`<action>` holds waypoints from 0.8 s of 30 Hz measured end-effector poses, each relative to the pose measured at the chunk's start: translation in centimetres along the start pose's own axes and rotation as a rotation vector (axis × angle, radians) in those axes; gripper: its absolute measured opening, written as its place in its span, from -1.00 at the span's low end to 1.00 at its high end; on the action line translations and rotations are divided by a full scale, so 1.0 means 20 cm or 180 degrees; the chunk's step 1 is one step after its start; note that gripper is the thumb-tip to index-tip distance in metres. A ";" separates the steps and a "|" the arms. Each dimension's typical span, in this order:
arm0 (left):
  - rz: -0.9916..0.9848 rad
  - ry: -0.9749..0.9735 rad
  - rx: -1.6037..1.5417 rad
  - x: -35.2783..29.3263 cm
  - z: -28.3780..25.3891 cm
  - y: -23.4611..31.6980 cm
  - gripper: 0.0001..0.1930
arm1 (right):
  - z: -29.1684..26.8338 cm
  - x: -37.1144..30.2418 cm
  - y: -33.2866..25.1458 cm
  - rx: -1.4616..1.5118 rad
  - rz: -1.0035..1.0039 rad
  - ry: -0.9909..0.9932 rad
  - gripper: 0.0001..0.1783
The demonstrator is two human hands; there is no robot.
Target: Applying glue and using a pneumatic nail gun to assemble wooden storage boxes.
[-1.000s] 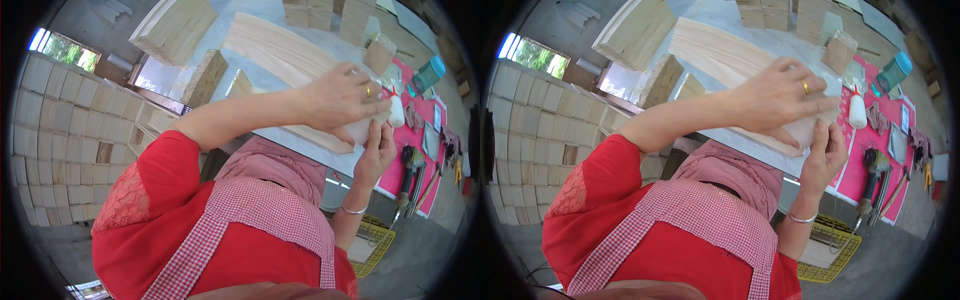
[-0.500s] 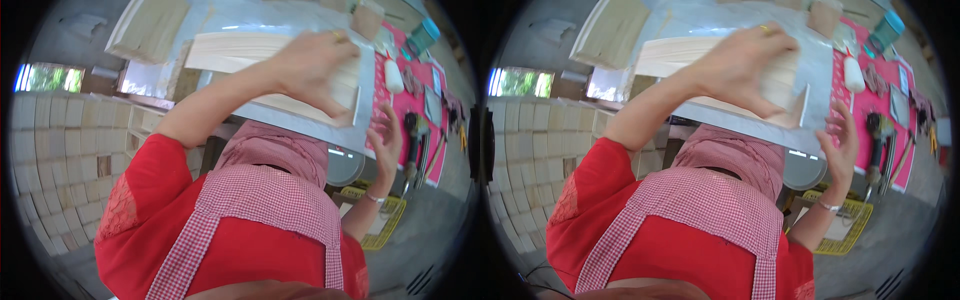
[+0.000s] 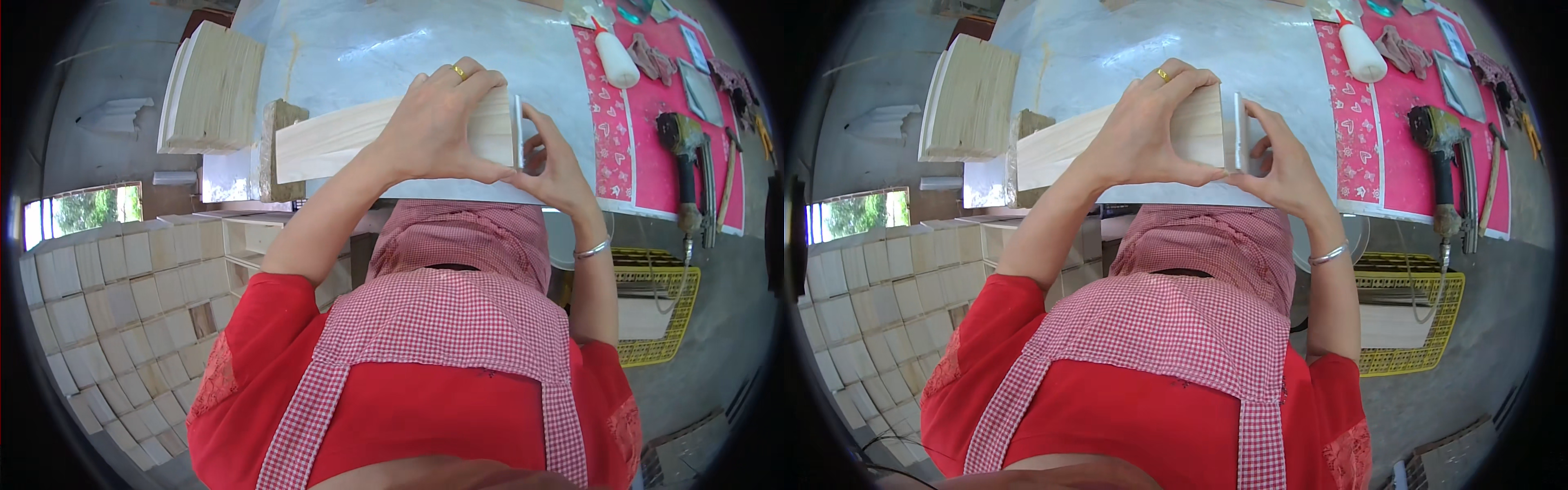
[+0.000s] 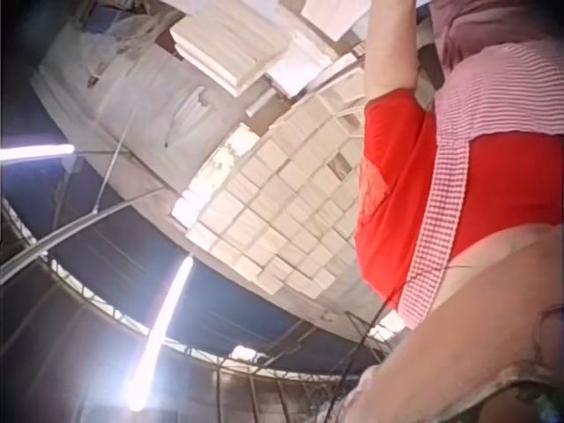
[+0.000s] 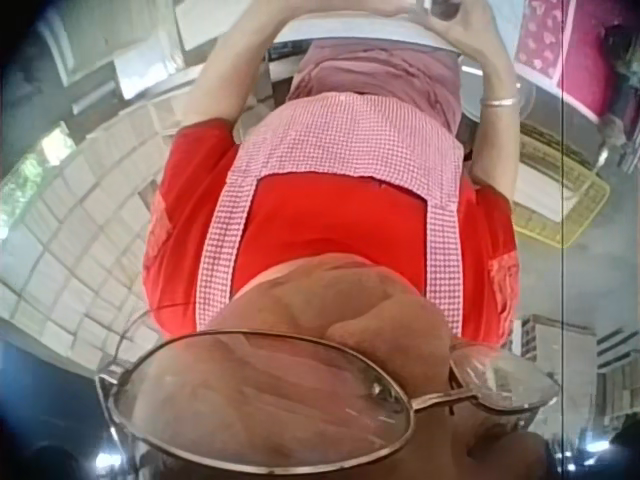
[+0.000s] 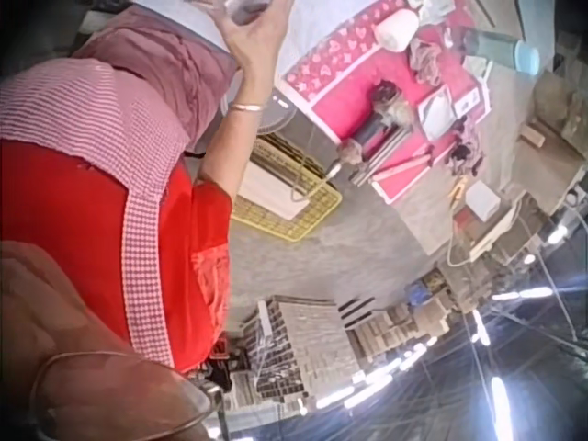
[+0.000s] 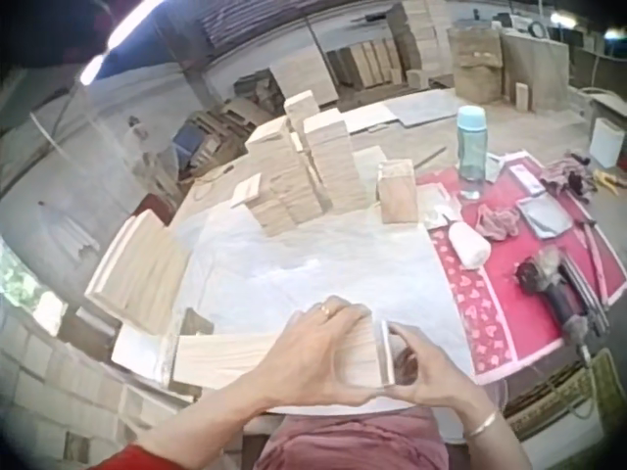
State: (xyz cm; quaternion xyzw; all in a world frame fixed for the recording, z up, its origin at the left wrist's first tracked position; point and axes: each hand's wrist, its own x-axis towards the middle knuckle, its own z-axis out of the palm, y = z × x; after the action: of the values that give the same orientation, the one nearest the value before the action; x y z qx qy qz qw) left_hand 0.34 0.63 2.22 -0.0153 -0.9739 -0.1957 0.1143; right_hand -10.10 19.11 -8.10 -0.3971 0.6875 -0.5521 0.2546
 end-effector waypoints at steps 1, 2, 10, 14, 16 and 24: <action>0.0011 -0.0033 0.0006 0.00 0.01 0.00 -0.13 | 0.02 0.00 0.00 0.0050 -0.0058 -0.0011 0.08; 0.0016 -0.0031 0.0018 0.01 0.02 -0.01 -0.12 | 0.02 0.00 0.00 0.0075 -0.0045 0.0009 0.08; 0.0046 -0.0167 0.0075 0.03 0.05 -0.02 -0.09 | 0.02 0.01 -0.01 0.0077 0.0007 -0.0024 0.02; 0.0020 -0.0231 0.0059 0.03 0.06 -0.02 -0.08 | 0.02 0.01 0.00 0.0035 -0.0044 -0.0013 0.01; 0.0028 -0.0232 0.0036 0.04 0.06 -0.02 -0.08 | 0.02 0.01 0.01 0.0063 -0.0037 -0.0018 0.03; 0.0005 -0.0317 0.0002 0.04 0.07 -0.02 -0.08 | 0.02 0.01 0.03 0.0067 -0.0162 0.0014 0.00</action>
State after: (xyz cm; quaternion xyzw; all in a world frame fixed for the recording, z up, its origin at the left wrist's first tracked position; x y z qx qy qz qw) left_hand -0.77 0.80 1.02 -0.0258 -0.9784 -0.1944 0.0658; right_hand -10.06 18.68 -8.75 -0.4105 0.6719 -0.5665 0.2432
